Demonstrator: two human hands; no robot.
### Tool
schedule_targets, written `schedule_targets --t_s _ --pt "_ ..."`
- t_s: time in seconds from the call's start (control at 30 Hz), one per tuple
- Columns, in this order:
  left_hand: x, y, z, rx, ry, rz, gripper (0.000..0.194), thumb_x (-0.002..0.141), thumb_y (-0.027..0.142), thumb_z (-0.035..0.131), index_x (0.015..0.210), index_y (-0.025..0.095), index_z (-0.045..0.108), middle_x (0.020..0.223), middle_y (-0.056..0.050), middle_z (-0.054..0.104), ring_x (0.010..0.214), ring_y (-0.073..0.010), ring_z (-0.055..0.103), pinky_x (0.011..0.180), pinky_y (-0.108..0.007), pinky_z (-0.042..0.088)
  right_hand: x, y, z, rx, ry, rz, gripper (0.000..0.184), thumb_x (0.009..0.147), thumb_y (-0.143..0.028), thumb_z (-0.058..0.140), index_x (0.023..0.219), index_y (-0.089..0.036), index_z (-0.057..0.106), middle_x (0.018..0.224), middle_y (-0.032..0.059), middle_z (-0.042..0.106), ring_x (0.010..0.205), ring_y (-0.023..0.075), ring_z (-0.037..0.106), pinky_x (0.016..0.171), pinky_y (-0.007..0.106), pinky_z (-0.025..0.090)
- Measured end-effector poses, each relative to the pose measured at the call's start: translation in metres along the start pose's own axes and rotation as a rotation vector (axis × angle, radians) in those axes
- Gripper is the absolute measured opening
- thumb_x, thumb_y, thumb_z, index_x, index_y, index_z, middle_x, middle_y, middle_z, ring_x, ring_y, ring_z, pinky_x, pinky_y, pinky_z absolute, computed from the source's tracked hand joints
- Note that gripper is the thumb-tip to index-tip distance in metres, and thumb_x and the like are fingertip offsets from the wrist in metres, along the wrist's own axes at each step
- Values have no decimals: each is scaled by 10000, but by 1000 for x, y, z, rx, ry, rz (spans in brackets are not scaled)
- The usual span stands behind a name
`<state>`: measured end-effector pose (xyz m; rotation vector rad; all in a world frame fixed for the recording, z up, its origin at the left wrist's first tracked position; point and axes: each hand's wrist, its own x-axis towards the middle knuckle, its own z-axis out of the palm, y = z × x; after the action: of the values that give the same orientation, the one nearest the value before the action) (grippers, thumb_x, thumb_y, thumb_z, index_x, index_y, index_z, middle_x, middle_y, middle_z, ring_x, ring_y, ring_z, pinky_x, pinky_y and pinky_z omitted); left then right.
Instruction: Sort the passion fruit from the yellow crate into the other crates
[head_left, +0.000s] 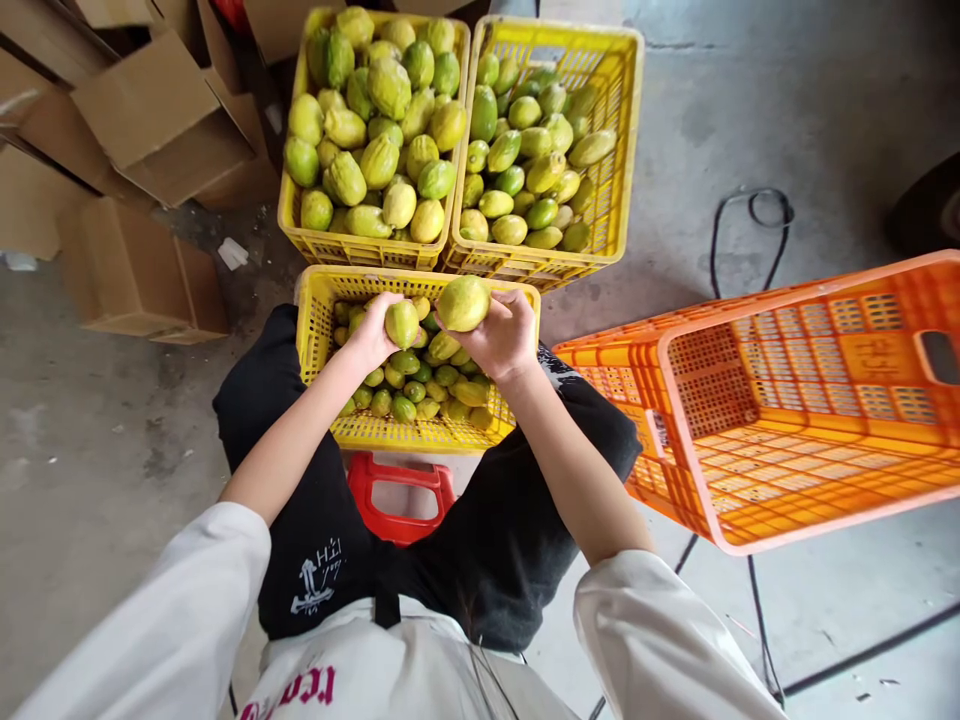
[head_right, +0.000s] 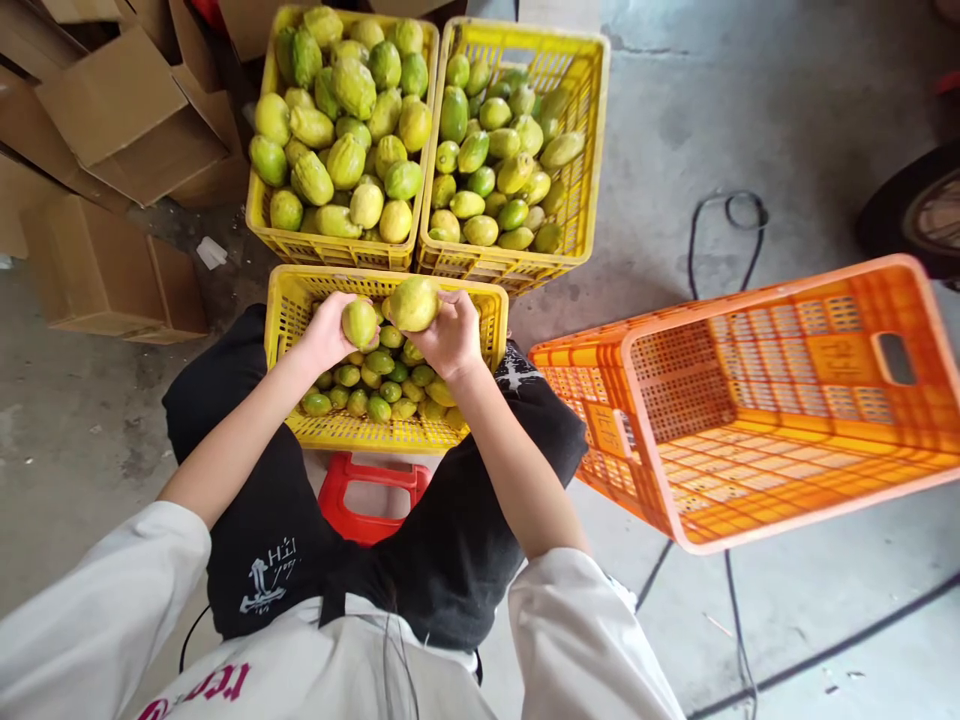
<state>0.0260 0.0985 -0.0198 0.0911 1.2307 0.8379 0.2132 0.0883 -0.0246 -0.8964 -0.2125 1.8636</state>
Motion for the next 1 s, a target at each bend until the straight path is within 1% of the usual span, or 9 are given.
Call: schedule_targets --t_s 0.1,0.17,0.3,0.4,0.47,0.6,0.8,0.9,1.0 --pt "2 2 1 -56 37 -35 138 964 212 570 963 143 689 790 -64 721 849 -243 764 789 -345 649 -1 -1 2 -7 2 19 285 744 -328 764 992 -256 644 900 19 777 1208 312 734 1036 493 645" --pt "0 2 1 -21 38 -44 124 981 184 570 980 143 687 818 -63 735 872 -233 767 817 -352 652 -1 0 4 -30 34 22 278 783 -335 778 1019 -239 668 921 19 784 1168 287 751 1031 448 649" --pt "-4 0 0 120 -52 -7 80 969 216 720 942 153 680 768 -25 718 690 -144 689 720 -283 629 0 4 6 -56 97 19 244 890 -418 771 1042 -249 681 953 2 790 1085 241 775 970 393 669" --pt "-6 -1 -2 178 -120 3 189 868 189 852 894 166 667 696 18 675 607 -103 640 657 -232 605 0 5 4 -10 117 -15 225 882 -417 782 986 -263 654 903 -12 769 1072 246 779 969 425 677" --pt "-7 -1 -3 218 -146 -9 236 827 166 882 860 164 647 668 22 666 604 -107 658 660 -234 613 0 5 3 21 120 0 231 860 -410 785 971 -254 655 881 8 762 1085 274 777 994 467 674" --pt "-10 1 -1 287 -139 -54 185 868 132 802 844 161 621 699 -17 716 635 -127 716 668 -235 619 -1 2 3 84 111 76 251 891 -449 687 1021 -235 679 924 76 779 1149 331 766 1034 554 649" --pt "-17 4 1 334 -168 -43 116 900 211 739 903 180 627 686 -2 684 521 -102 612 472 -173 442 1 5 14 201 3 32 345 823 -379 654 1131 -228 689 1048 109 809 1229 379 748 1006 650 649" --pt "-16 7 1 210 -194 -53 138 936 324 663 929 190 629 722 -25 689 592 -159 655 521 -233 514 4 8 22 225 -62 -1 343 861 -398 666 1157 -226 688 1075 115 810 1230 369 750 973 620 672" --pt "-12 9 2 52 -224 -58 138 943 290 551 953 184 639 870 -86 750 802 -235 737 695 -340 629 7 9 24 215 -72 -3 346 907 -483 714 1140 -229 683 1032 96 808 1125 320 784 921 509 709"
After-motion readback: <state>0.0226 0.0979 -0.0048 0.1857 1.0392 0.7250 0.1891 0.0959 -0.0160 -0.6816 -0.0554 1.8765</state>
